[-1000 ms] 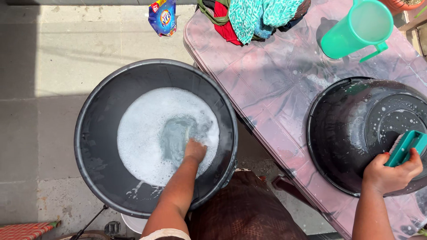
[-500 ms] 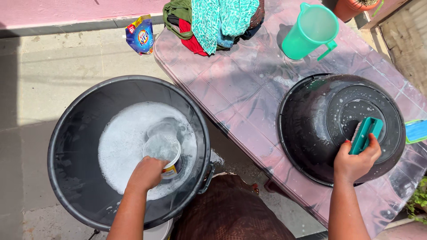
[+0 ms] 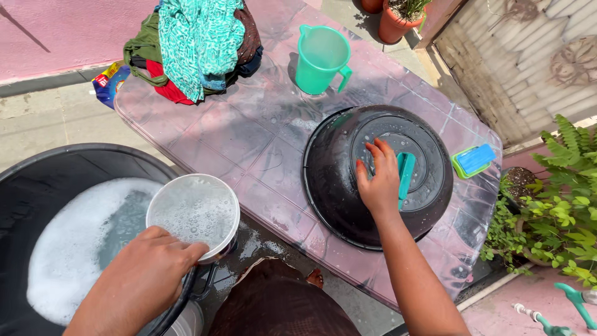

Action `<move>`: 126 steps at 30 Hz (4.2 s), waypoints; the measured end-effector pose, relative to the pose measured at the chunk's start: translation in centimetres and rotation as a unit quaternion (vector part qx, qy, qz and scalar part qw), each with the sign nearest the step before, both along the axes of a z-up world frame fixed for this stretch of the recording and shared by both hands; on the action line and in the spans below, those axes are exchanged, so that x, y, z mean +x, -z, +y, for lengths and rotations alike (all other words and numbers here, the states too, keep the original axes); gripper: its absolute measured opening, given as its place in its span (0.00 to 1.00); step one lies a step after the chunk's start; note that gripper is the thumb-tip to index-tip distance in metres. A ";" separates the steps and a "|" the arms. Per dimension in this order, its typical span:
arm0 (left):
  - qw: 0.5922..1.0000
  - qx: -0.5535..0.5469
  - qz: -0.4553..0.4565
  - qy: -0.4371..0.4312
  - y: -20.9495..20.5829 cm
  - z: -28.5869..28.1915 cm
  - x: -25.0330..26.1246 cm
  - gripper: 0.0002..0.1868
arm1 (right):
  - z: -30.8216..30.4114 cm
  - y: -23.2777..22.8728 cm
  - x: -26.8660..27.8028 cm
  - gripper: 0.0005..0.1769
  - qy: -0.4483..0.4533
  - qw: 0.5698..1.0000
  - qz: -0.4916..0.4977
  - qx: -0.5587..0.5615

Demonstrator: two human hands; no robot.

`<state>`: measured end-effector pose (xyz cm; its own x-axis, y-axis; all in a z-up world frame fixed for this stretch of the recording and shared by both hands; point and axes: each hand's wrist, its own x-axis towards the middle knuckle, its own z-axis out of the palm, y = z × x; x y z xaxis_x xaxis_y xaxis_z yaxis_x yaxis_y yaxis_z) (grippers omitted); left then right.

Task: The person washes a piece of fabric by hand in a basin of soapy water, wrings it out, then uses a brush and soapy water from a container to scrub a black basin and a table surface.

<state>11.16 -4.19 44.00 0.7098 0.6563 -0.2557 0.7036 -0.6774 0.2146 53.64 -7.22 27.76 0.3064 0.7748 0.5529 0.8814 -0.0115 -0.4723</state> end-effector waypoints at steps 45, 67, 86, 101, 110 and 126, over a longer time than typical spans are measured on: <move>0.919 0.006 -0.053 0.391 3.6 3.0 28.9 0.27 | 3.6 5.9 1.7 0.39 0.115 0.974 -0.027 -0.193; 0.952 0.205 -0.215 -0.078 19.8 9.6 14.1 0.11 | 2.8 5.9 1.8 0.40 0.111 0.960 -0.059 -0.251; 0.955 0.094 -0.280 0.001 20.5 1.9 32.5 0.33 | -8.0 -0.3 -1.0 0.25 0.242 0.963 -0.077 -0.086; 0.966 0.132 -0.219 -0.020 20.9 1.9 33.6 0.34 | -2.9 2.1 4.4 0.28 0.122 0.985 0.026 -0.120; 0.971 0.118 -0.209 -0.023 20.4 1.8 33.7 0.33 | -7.1 1.9 6.4 0.27 0.264 0.959 -0.006 -0.101; 0.940 0.124 -0.274 -0.161 21.7 1.0 33.3 0.38 | -6.3 2.5 8.0 0.27 0.257 0.960 -0.034 -0.105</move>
<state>44.42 -3.18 22.32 0.4449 0.8512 0.2785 0.7108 -0.5248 0.4683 61.63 -13.55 25.30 0.6464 0.6274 0.4341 0.7629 -0.5418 -0.3529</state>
